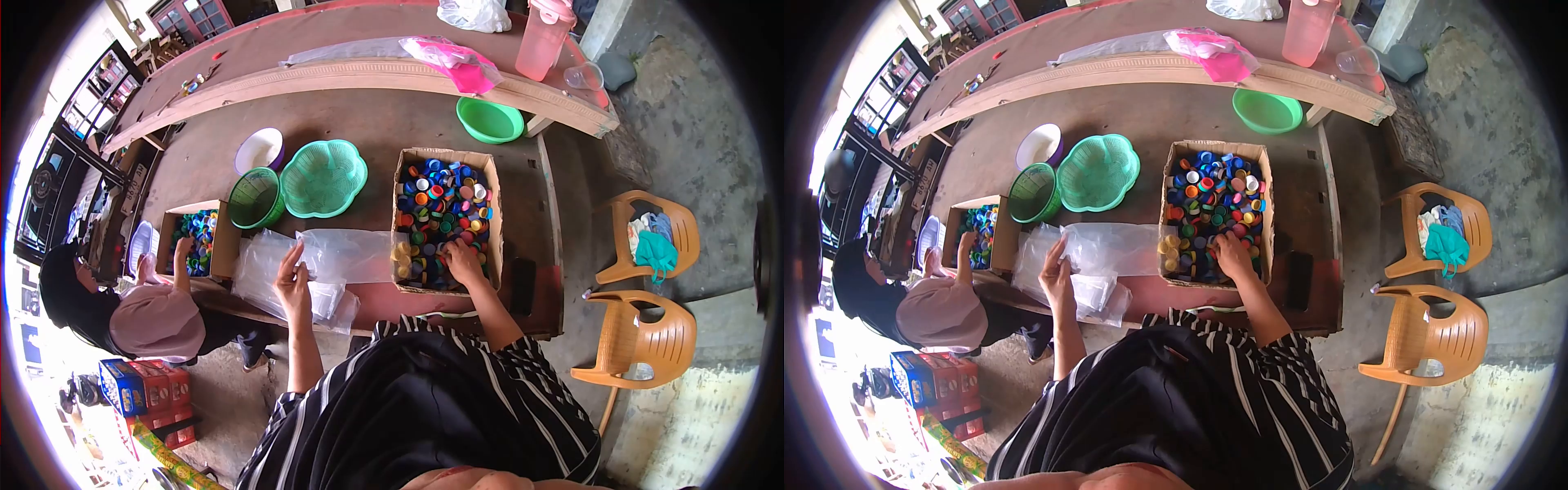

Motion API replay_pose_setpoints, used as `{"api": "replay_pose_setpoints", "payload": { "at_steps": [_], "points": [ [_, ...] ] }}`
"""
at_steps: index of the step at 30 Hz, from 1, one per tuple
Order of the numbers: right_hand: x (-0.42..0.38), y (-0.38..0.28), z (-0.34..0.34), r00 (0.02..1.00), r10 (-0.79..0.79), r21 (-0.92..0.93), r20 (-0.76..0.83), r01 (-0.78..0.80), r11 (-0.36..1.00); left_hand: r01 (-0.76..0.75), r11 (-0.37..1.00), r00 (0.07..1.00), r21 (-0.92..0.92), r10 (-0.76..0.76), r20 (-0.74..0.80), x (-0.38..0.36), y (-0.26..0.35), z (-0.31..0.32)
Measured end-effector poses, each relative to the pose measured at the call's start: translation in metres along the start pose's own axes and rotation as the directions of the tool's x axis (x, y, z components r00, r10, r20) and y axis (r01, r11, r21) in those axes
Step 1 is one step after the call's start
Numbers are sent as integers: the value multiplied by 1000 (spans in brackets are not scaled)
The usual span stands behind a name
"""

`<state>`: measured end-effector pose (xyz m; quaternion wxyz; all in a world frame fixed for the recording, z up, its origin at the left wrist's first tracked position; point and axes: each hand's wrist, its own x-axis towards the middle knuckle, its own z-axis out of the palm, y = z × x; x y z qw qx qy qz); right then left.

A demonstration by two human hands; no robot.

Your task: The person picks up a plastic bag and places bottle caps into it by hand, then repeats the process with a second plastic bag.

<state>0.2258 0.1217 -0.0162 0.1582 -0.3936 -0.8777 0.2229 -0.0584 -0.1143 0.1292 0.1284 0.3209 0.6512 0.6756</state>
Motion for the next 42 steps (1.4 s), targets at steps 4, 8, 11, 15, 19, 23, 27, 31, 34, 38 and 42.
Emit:
{"api": "replay_pose_setpoints", "payload": {
  "at_steps": [4, 8, 11, 15, 19, 23, 27, 31, 34, 38, 42],
  "points": [
    [1, 9, 5, 996, -18, 99, -82, 26, 995, 13, 1000, 999, -24, -13, 30, -6, 8, 6],
    [4, 32, 22, 988, -42, 162, -148, 66, 985, -2, 998, 998, -58, 6, 67, -13, 13, 14],
    [5, 33, 23, 974, -96, 154, -207, 129, 980, 3, 997, 995, -82, 5, 99, -18, 19, 21],
    [4, 30, 22, 991, -17, 263, -136, 53, 963, -2, 997, 992, -77, 12, 124, -26, 33, 31],
    [2, 26, 20, 991, -15, 262, -131, 49, 964, -48, 998, 989, -30, 52, 141, -33, 27, 34],
    [4, 28, 26, 987, -42, 250, -156, 81, 965, -81, 997, 985, 18, 78, 154, -40, 26, 36],
    [2, 20, 16, 994, -34, 277, -100, 60, 959, 15, 1000, 993, -21, -12, 120, -50, 42, 41],
    [2, 19, 16, 994, -49, 262, -102, 75, 962, 19, 1000, 994, 21, -21, 111, -56, 41, 40],
    [4, 22, 23, 992, -54, 259, -117, 83, 962, 21, 999, 994, 42, -25, 108, -57, 47, 40],
    [5, 18, 21, 996, -20, 291, -82, 43, 956, 51, 997, 995, 49, -55, 89, -57, 54, 44],
    [5, 10, 15, 998, -21, 279, -64, 39, 959, 37, 997, 994, 64, -43, 96, -56, 55, 45]
  ]
}}
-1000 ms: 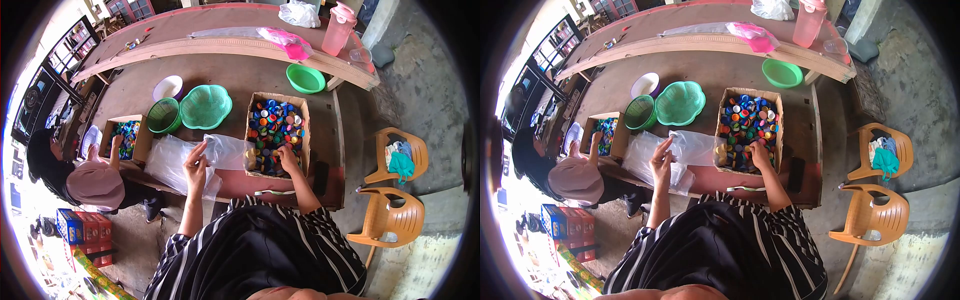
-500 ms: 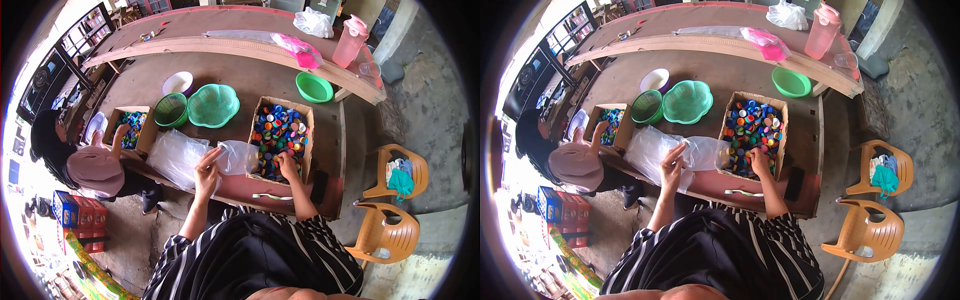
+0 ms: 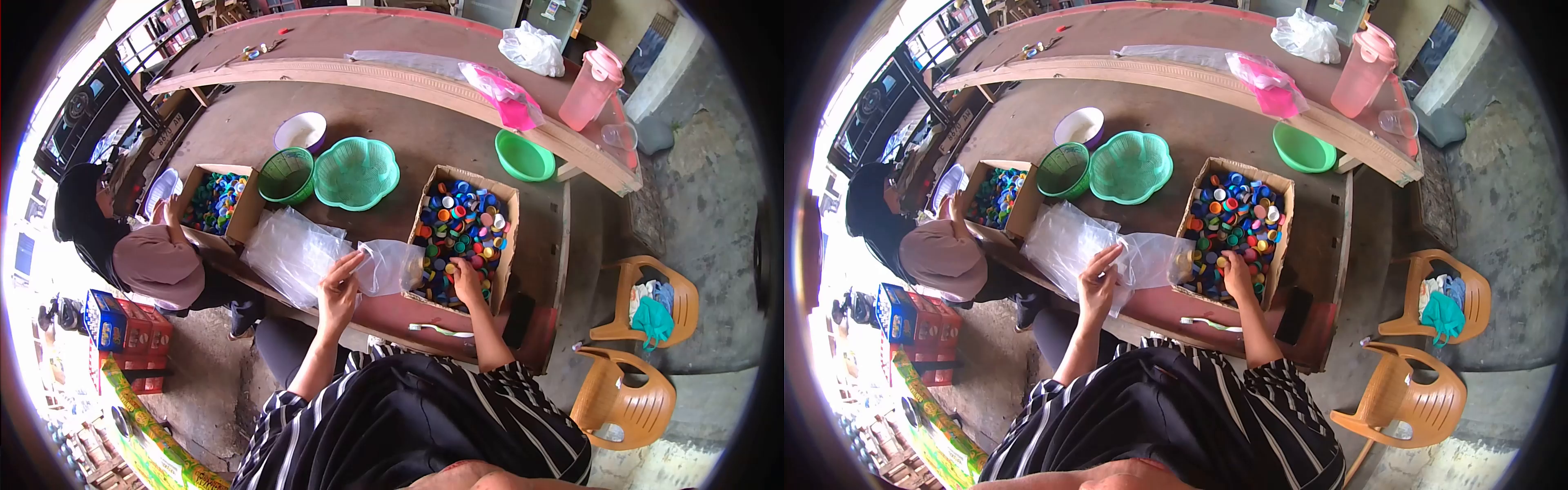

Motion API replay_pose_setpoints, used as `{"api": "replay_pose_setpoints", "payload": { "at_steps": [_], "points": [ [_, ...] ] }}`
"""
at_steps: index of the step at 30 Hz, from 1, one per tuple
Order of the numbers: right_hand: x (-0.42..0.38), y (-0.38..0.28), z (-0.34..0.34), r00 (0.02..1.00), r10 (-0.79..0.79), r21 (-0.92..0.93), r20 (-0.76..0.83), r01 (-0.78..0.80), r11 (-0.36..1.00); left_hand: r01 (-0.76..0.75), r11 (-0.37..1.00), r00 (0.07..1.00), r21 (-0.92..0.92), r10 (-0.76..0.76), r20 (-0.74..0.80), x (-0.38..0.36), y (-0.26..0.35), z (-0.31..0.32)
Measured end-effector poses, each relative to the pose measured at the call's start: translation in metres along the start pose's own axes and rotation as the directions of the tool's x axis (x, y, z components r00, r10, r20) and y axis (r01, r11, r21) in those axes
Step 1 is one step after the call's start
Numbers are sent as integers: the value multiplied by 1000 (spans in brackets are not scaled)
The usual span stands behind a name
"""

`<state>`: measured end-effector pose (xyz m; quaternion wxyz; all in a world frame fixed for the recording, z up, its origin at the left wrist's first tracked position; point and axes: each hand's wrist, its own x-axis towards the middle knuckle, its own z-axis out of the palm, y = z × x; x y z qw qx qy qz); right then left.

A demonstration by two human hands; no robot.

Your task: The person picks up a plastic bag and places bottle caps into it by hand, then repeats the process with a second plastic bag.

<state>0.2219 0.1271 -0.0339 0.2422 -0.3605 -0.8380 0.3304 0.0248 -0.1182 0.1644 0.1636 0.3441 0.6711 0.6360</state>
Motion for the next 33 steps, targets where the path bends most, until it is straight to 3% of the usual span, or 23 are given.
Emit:
{"api": "replay_pose_setpoints", "payload": {
  "at_steps": [5, 13, 17, 21, 23, 25, 28, 31, 32, 33],
  "points": [
    [10, -7, -2, 999, 2, -17, 34, -2, 1000, -119, 991, 993, 64, 118, 9, 1, 1, 1],
    [2, 0, -4, 1000, -3, -41, 30, 4, 999, 43, 995, 999, -93, -43, 11, 2, 1, 12],
    [4, 3, -4, 1000, -4, -17, -19, 3, 1000, -118, 993, 990, -14, 119, 77, 14, 13, 26],
    [-2, -4, -10, 1000, 17, -32, -2, -17, 999, -94, 990, 987, -105, 106, 123, 28, 26, 45],
    [-1, 3, -8, 994, -104, -31, -44, 103, 994, -164, 981, 973, -105, 178, 149, 35, 25, 56],
    [0, 2, -14, 996, -80, 125, -47, 86, 988, -203, 970, 959, -137, 225, 172, 41, 32, 66],
    [-1, -4, -34, 983, 153, 331, 102, -179, 926, -249, 960, 945, -128, 270, 185, 41, 40, 73],
    [-8, -18, -50, 977, 200, 445, 73, -212, 870, -250, 964, 943, -91, 264, 202, 38, 40, 74],
    [-10, -18, -55, 970, 223, 428, 99, -244, 870, -238, 967, 945, -89, 252, 207, 37, 36, 75],
    [-14, -15, -55, 985, 171, 368, 37, -173, 914, -227, 970, 947, -88, 241, 211, 36, 31, 75]
  ]
}}
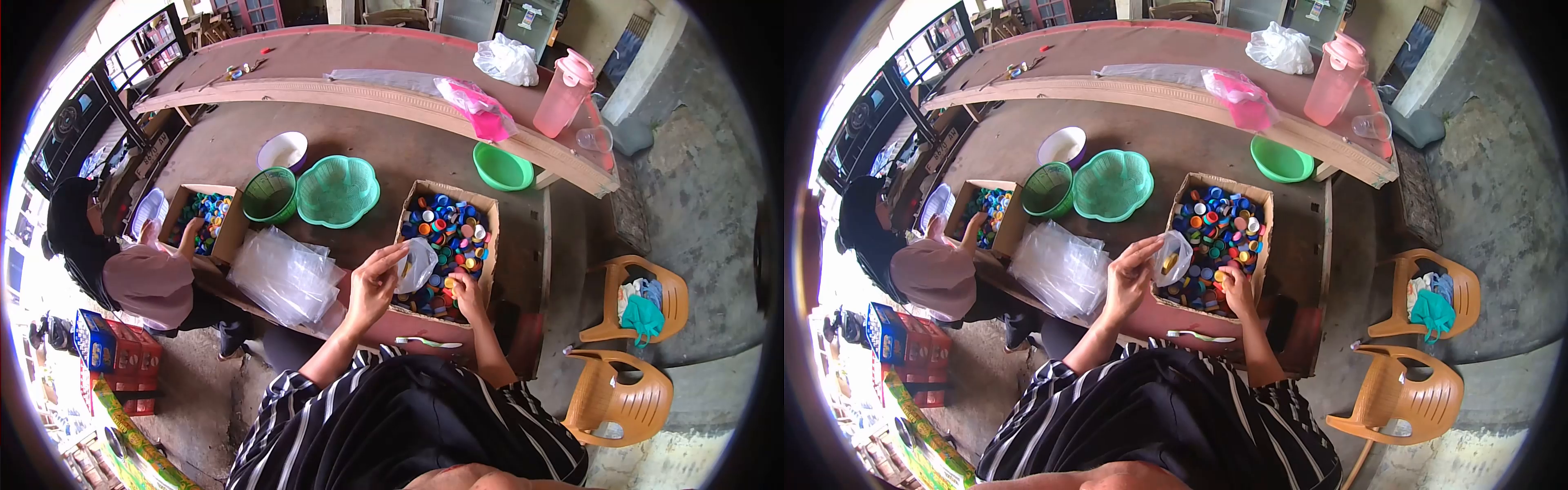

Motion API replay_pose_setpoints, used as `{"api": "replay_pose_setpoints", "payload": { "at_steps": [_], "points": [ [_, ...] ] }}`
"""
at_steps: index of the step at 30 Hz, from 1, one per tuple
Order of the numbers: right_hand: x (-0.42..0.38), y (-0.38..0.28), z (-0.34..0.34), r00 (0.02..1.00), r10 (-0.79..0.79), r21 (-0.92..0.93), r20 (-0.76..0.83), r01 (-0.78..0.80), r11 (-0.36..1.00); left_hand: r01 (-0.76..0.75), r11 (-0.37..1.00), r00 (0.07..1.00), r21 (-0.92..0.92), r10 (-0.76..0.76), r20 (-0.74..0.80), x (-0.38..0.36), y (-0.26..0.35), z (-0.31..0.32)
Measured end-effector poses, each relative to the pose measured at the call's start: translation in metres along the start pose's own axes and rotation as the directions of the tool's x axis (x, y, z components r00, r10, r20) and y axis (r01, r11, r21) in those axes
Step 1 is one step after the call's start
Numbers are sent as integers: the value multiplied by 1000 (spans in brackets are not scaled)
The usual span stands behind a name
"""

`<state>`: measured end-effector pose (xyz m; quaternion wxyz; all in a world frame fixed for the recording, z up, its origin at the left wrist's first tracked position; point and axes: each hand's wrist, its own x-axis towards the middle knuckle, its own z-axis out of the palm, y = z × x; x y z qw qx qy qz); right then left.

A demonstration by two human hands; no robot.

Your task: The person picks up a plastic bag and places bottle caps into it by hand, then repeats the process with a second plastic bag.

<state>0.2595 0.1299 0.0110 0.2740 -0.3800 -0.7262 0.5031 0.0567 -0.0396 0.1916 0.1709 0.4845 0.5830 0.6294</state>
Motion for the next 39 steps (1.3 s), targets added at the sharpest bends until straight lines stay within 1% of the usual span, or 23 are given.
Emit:
{"api": "replay_pose_setpoints", "payload": {
  "at_steps": [3, 6, 7, 10, 12, 15, 18, 21, 24, 27, 30, 34, 36, 39],
  "points": [
    [-14, 5, 1, 971, -220, -245, -89, 192, 950, 48, 999, 999, -25, -48, 1, -10, -10, -1],
    [-28, 2, 6, 986, -116, -202, -121, 90, 975, 38, 999, 999, -12, -38, -18, -17, -12, -4],
    [-27, 6, 7, 964, -246, -343, -102, 198, 918, 46, 999, 999, -9, -46, -22, -19, -12, -5],
    [-26, 7, 11, 948, -309, -449, -73, 246, 859, 68, 998, 997, -4, -68, -36, -25, -11, -9],
    [-25, 7, 12, 952, -300, -454, -63, 240, 858, 73, 997, 996, -5, -74, -49, -27, -10, -12],
    [-21, 6, 11, 958, -277, -454, -71, 216, 864, 103, 993, 992, -55, -107, -73, -31, -13, -17],
    [-25, 8, 13, 962, -264, -461, -68, 204, 864, 67, 998, 992, -15, -69, -105, -33, -12, -19],
    [-22, 13, 14, 962, -267, -476, -55, 210, 854, 137, 990, 986, -31, -140, -88, -36, -12, -21],
    [-22, 14, 13, 966, -256, -468, -39, 209, 859, 105, 994, 990, -33, -107, -96, -38, -14, -21],
    [-21, 12, 12, 971, -234, -466, -39, 190, 864, 136, 991, 988, 18, -134, -73, -42, -10, -23],
    [-22, 9, 12, 974, -222, -474, -48, 174, 863, 100, 995, 992, 27, -97, -84, -47, -15, -22],
    [-23, 11, 13, 969, -235, -465, -75, 174, 868, 110, 994, 991, 1, -109, -80, -51, -12, -25],
    [-24, 11, 14, 971, -229, -460, -68, 173, 871, 101, 995, 993, 17, -100, -69, -49, -10, -27],
    [-20, 9, 14, 969, -237, -455, -65, 183, 871, 124, 992, 991, -13, -125, -48, -51, -15, -29]
  ]
}}
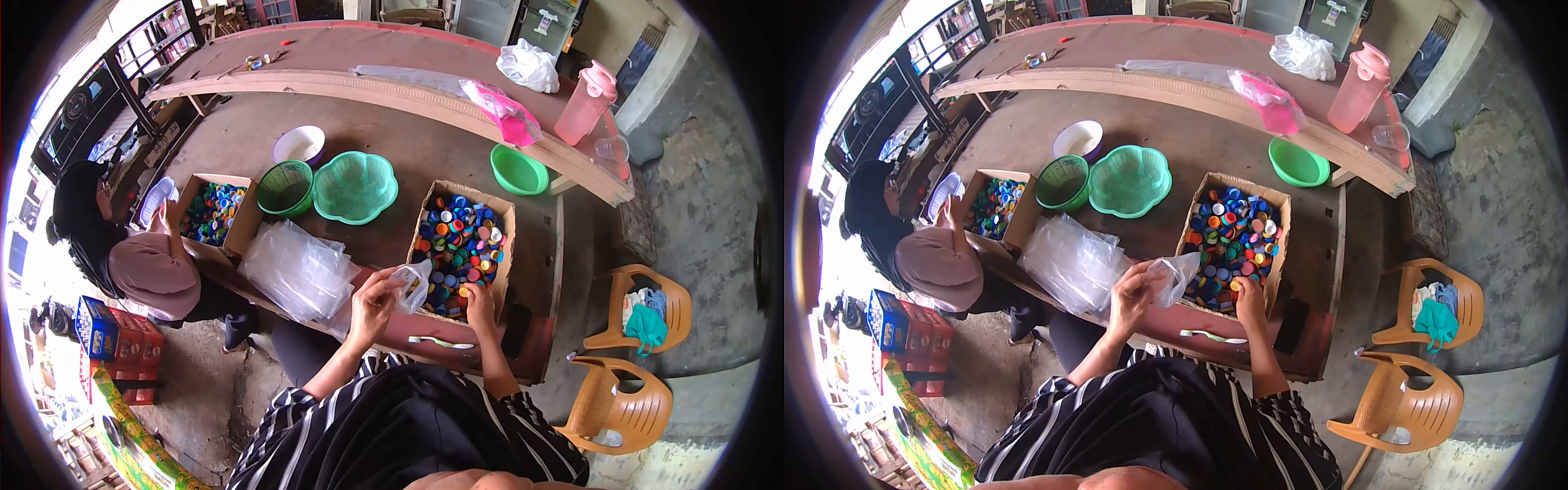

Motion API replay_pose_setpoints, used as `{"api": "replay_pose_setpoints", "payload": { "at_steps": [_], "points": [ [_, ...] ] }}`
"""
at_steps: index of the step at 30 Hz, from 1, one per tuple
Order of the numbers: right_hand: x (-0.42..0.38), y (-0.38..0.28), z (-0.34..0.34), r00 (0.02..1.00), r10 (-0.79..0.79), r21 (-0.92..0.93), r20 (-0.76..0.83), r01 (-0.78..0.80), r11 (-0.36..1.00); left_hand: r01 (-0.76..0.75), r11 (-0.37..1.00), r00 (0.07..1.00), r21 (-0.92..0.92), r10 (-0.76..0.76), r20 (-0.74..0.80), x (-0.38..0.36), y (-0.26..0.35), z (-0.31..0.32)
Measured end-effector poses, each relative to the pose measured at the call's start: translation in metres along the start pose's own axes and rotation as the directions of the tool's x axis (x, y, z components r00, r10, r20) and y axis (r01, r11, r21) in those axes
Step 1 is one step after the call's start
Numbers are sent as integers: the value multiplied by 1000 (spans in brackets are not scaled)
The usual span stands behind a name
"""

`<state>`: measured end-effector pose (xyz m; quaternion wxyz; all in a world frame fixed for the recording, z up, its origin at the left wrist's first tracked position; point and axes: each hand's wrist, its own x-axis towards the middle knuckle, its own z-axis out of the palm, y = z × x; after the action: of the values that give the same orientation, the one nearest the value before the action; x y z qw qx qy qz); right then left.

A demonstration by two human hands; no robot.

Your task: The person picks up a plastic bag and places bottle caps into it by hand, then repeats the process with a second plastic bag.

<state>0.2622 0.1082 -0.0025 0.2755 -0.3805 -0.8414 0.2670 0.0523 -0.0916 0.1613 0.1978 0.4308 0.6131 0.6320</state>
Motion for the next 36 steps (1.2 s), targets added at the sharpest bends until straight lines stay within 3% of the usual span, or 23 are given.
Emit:
{"api": "replay_pose_setpoints", "payload": {
  "at_steps": [6, 11, 17, 18, 19, 21, 22, 25, 26, 31, 34, 36],
  "points": [
    [-3, -1, 2, 1000, -13, -29, -25, 12, 1000, 25, 999, 1000, 43, -25, -12, 1, 4, -1],
    [-2, -2, 2, 999, 5, -46, -37, -6, 999, -79, 987, 996, 138, 84, -30, 4, 4, -2],
    [-1, -3, 1, 997, 62, 74, -38, -59, 996, -127, 976, 991, 177, 134, -25, 16, 16, -2],
    [1, 0, 1, 997, 18, 76, -77, -12, 997, -134, 976, 990, 169, 140, -25, 18, 17, -2],
    [2, 4, -1, 986, 165, 232, -9, -158, 960, -148, 975, 988, 165, 154, -24, 21, 16, -1],
    [5, 11, -7, 900, 399, 489, 178, -433, 757, -180, 972, 982, 153, 187, -27, 27, 14, -1],
    [7, 15, -9, 899, 370, 674, 234, -424, 604, -186, 971, 981, 152, 192, -26, 29, 16, 0],
    [7, 16, -19, 839, 419, 815, 348, -491, 308, -186, 970, 981, 156, 191, -19, 36, 19, 2],
    [8, 21, -18, 837, 406, 809, 368, -503, 304, -136, 987, 990, 84, 138, -18, 38, 22, 3],
    [8, 29, -14, 828, 399, 804, 394, -521, 287, -157, 985, 985, -70, 151, -78, 64, 38, -10],
    [11, 29, -10, 814, 422, 809, 399, -529, 257, -238, 971, 962, -5, 235, -140, 78, 56, -27],
    [10, 28, -10, 802, 436, 811, 407, -538, 232, -215, 972, 966, -95, 198, -166, 82, 65, -33]
  ]
}}
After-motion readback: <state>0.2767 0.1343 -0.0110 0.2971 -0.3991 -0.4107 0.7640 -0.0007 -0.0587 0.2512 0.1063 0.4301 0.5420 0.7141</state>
